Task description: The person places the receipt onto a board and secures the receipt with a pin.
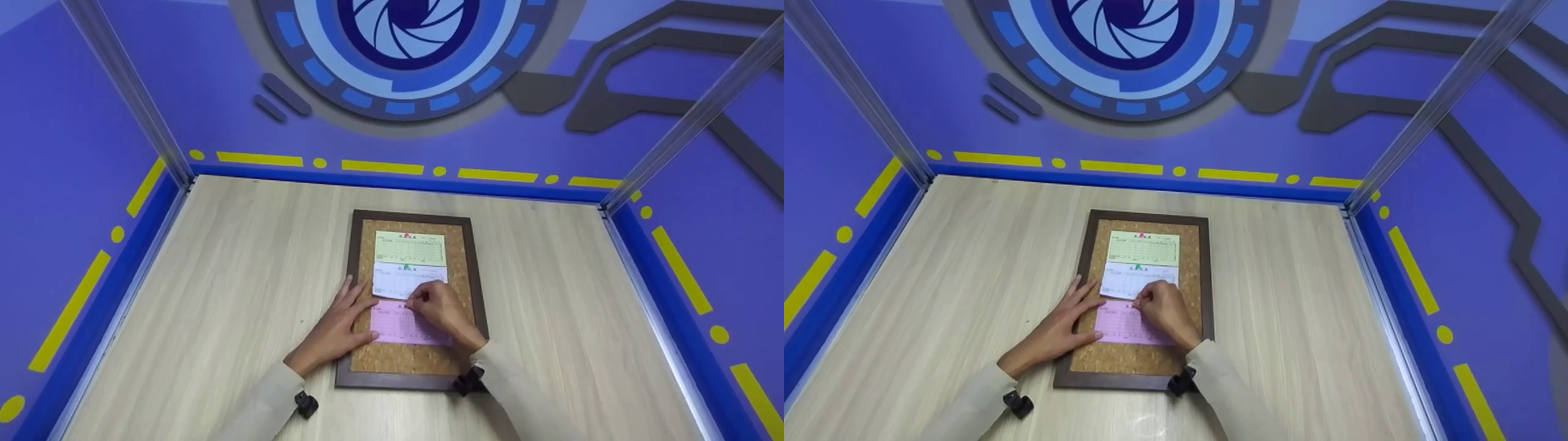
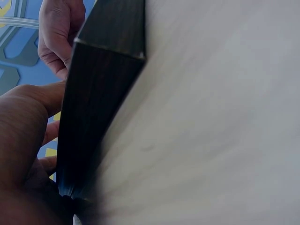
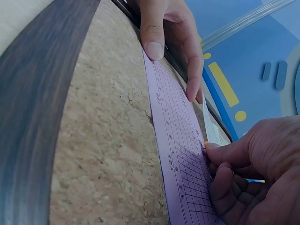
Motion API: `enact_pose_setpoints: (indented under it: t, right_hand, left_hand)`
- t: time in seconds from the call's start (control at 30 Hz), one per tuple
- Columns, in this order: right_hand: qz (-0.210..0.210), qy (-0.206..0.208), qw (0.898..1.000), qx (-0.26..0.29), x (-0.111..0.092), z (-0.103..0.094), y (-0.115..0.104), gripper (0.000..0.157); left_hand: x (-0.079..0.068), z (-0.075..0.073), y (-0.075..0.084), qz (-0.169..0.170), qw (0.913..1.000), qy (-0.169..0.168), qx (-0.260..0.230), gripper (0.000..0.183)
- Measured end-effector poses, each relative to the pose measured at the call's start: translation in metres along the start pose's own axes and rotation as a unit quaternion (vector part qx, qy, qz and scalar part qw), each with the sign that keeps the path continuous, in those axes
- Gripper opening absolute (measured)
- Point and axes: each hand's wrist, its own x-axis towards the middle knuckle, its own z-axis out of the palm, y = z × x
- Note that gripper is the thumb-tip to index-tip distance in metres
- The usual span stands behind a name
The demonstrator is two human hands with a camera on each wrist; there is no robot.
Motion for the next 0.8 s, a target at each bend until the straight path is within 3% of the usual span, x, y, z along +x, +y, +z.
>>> enact_pose_setpoints:
  t: [0.37, 0.63, 0.8]
  right_hand:
    - [-0.046, 0.027, 0.999, 0.004, -0.004, 0.006, 0.01, 0.011]
    - [-0.082, 0.029, 0.995, 0.053, -0.008, 0.006, 0.023, 0.007]
    - [-0.109, 0.032, 0.993, 0.037, -0.008, 0.006, 0.024, 0.012]
  left_hand:
    - [-0.001, 0.0, 0.0, -0.003, 1.0, -0.003, -0.002, 0.064]
    - [0.0, -0.001, 0.0, 0.003, 1.0, -0.001, 0.005, 0.065]
    - [0.0, -0.001, 0.0, 0.006, 1.0, 0.0, 0.004, 0.065]
